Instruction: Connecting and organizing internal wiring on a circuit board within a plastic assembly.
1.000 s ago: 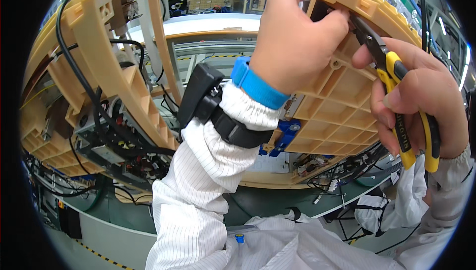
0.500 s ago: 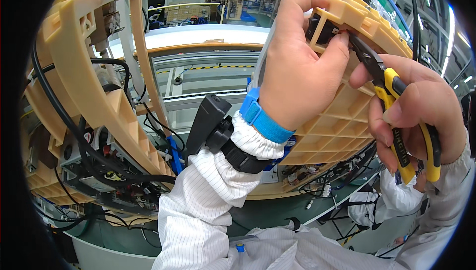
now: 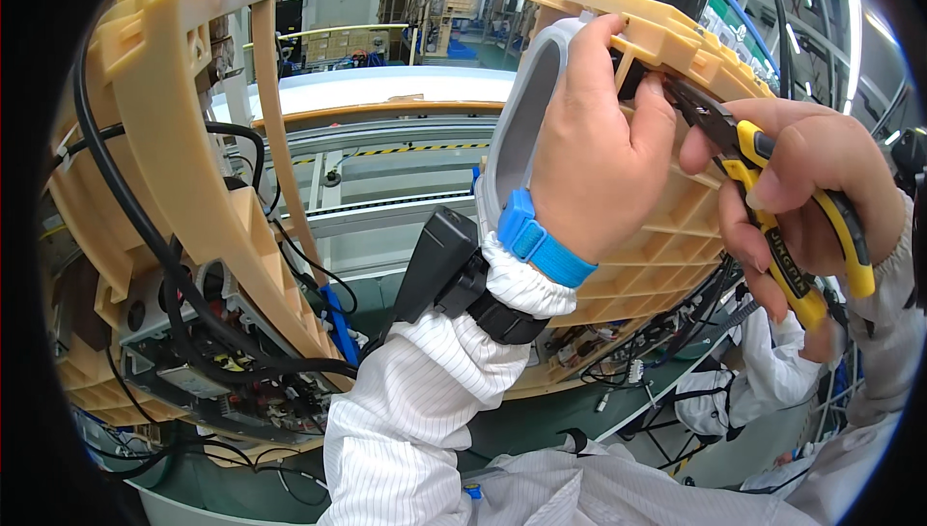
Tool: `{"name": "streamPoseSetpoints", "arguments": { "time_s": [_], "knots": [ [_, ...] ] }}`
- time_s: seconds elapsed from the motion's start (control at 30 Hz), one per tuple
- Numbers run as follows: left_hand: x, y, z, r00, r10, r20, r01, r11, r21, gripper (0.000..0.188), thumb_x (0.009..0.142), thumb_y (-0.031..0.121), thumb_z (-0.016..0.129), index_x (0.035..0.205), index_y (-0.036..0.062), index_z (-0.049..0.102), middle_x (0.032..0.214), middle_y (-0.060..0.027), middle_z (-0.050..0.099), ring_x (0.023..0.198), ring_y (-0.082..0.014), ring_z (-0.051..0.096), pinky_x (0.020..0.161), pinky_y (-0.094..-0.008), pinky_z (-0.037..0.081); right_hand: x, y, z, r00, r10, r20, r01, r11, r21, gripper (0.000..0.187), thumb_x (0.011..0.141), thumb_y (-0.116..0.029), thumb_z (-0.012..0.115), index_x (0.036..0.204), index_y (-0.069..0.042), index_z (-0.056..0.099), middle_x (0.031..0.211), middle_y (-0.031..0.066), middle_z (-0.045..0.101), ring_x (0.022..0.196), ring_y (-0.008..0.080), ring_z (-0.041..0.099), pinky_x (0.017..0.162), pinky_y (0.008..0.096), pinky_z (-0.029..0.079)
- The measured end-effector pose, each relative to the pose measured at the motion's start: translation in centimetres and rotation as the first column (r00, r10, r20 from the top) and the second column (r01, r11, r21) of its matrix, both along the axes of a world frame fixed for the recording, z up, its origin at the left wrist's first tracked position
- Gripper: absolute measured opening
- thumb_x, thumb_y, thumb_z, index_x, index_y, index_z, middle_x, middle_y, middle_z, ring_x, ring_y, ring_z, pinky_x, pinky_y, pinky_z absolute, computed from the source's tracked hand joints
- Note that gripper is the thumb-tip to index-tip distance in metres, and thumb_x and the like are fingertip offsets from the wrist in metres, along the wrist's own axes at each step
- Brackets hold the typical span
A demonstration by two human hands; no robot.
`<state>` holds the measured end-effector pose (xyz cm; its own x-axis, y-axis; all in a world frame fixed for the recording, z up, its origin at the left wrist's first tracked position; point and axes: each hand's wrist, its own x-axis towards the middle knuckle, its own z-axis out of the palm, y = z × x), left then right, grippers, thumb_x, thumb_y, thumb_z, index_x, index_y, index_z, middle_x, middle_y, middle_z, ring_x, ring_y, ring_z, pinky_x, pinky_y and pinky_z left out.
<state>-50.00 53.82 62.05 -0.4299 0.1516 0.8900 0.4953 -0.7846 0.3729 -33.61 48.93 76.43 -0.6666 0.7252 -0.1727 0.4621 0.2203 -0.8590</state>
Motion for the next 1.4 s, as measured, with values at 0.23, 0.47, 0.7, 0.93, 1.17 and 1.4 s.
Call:
{"name": "streamPoseSetpoints", "arguments": {
  "time_s": [0.23, 0.47, 0.7, 0.93, 1.17, 1.4],
  "knots": [
    [-0.1, -1.4, 0.1, 0.979, -0.188, 0.081, 0.193, 0.98, -0.054, 0.057, 0.089, 0.01, 0.059, 0.14, -0.0087, 0.041, 0.114, -0.0308, 0.062, 0.102, -0.0441, 0.065, 0.086, -0.0451, 0.052, 0.6, 2.3, -1.4, 0.95, 0.226, -0.215, -0.279, 0.924, -0.262, 0.05, 0.075, -0.009, 0.051, 0.122, 0.005, 0.045, 0.071, 0.0232, 0.06, 0.049, 0.0405, 0.064, 0.046, 0.0466, 0.057],
    [-1.0, 0.0, -0.2, 0.986, -0.167, -0.01, 0.167, 0.986, -0.018, 0.057, 0.084, 0.002, 0.058, 0.138, -0.009, 0.041, 0.115, -0.0327, 0.061, 0.104, -0.0482, 0.063, 0.09, -0.0486, 0.051, -0.1, 0.2, -1.5, 0.997, 0.08, 0.023, -0.081, 0.996, 0.045, 0.048, 0.073, -0.007, 0.051, 0.12, 0.002, 0.048, 0.07, 0.0194, 0.06, 0.048, 0.0354, 0.062, 0.047, 0.0434, 0.054],
    [-0.5, -1.1, 0.0, 0.999, -0.038, 0.004, 0.039, 0.991, -0.126, 0.053, 0.082, 0.0, 0.055, 0.133, -0.0083, 0.044, 0.107, -0.0323, 0.064, 0.1, -0.0504, 0.062, 0.086, -0.0515, 0.051, 0.2, 1.6, -0.9, 0.974, 0.187, -0.129, -0.209, 0.961, -0.184, 0.045, 0.074, -0.007, 0.049, 0.118, 0.003, 0.047, 0.068, 0.0191, 0.06, 0.048, 0.0365, 0.062, 0.048, 0.0442, 0.055],
    [-0.2, -1.2, 0.1, 1.0, -0.025, 0.012, 0.026, 0.994, -0.103, 0.05, 0.083, 0.0, 0.054, 0.131, -0.0063, 0.046, 0.105, -0.031, 0.065, 0.097, -0.0496, 0.063, 0.084, -0.0526, 0.051, 0.1, 0.6, -1.6, 0.977, 0.209, -0.03, -0.21, 0.977, -0.037, 0.041, 0.076, -0.011, 0.052, 0.116, -0.001, 0.047, 0.072, 0.0173, 0.061, 0.051, 0.0358, 0.064, 0.05, 0.043, 0.056],
    [0.2, -1.4, 0.0, 0.999, -0.017, 0.041, 0.023, 0.987, -0.156, 0.045, 0.082, 0.0, 0.053, 0.127, -0.0048, 0.048, 0.101, -0.0297, 0.065, 0.095, -0.0492, 0.063, 0.082, -0.0527, 0.05, 0.0, 0.5, -2.3, 0.926, 0.352, 0.138, -0.378, 0.863, 0.335, 0.04, 0.075, -0.012, 0.049, 0.113, 0.0, 0.049, 0.071, 0.0163, 0.061, 0.05, 0.0356, 0.063, 0.052, 0.0429, 0.056],
    [-0.4, -1.2, -0.1, 1.0, 0.002, 0.001, -0.001, 0.99, -0.138, 0.043, 0.082, 0.002, 0.054, 0.125, -0.003, 0.048, 0.1, -0.0295, 0.065, 0.094, -0.0505, 0.062, 0.081, -0.0535, 0.05, -0.3, 0.3, -3.1, 0.968, 0.178, -0.179, -0.21, 0.961, -0.18, 0.037, 0.077, -0.012, 0.047, 0.113, -0.001, 0.05, 0.075, 0.018, 0.06, 0.053, 0.0339, 0.058, 0.055, 0.0452, 0.056]
  ]
}}
